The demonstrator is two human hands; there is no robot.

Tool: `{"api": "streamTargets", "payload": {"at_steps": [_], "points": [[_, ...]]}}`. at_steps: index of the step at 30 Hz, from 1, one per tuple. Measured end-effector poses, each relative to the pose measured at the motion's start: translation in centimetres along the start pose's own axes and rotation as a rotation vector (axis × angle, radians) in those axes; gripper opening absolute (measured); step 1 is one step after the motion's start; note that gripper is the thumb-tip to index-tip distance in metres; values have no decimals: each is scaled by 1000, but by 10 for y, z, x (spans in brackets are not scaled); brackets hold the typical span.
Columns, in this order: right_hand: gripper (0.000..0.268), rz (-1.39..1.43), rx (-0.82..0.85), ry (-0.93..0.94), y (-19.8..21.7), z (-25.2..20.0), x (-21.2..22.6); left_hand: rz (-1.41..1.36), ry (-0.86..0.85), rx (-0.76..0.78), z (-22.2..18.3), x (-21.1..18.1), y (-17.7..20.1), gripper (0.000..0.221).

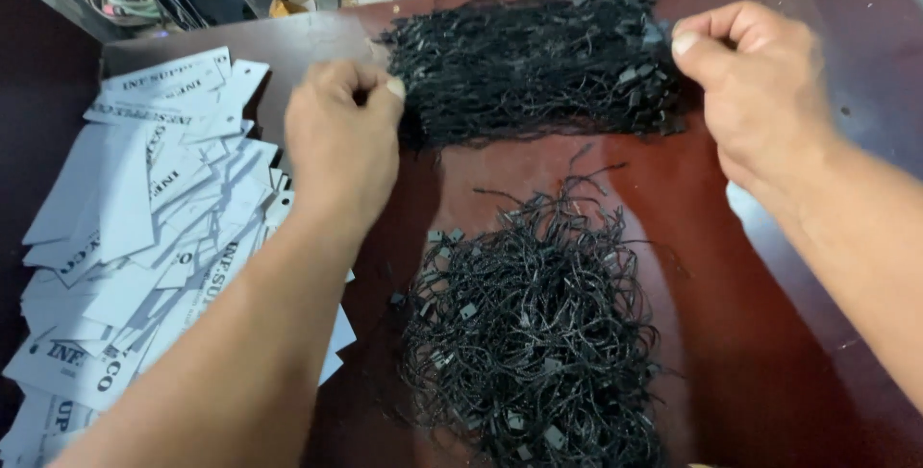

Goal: Untangling and sorting black string tag fasteners from a tangled pile into a neat stack on a table.

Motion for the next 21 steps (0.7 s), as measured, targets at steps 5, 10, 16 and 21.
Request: {"api": "streamTargets", "payload": {"at_steps": [5,10,16,21], "points": [[14,101,-13,-182,-7,13,6,-22,191,114,15,-12,13,16],[39,-11,376,528,-16,-25,75,60,-427,-184,7,-35,12,4],[10,-27,628,303,-52,-35,107,-454,-449,-15,-11,-93,22,26],[13,-160,567,300,-16,-14,95,-368,-319,-203,11,-53,34,36]]}}
Point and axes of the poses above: each hand's wrist, its own z-axis towards the middle knuckle, its own y-axis out of the back of the hand, x = y × z, the point moved 3 cm from there along z, towards the middle knuckle, and after that the axes turned 10 degrees about z, right-handed, at the moved point
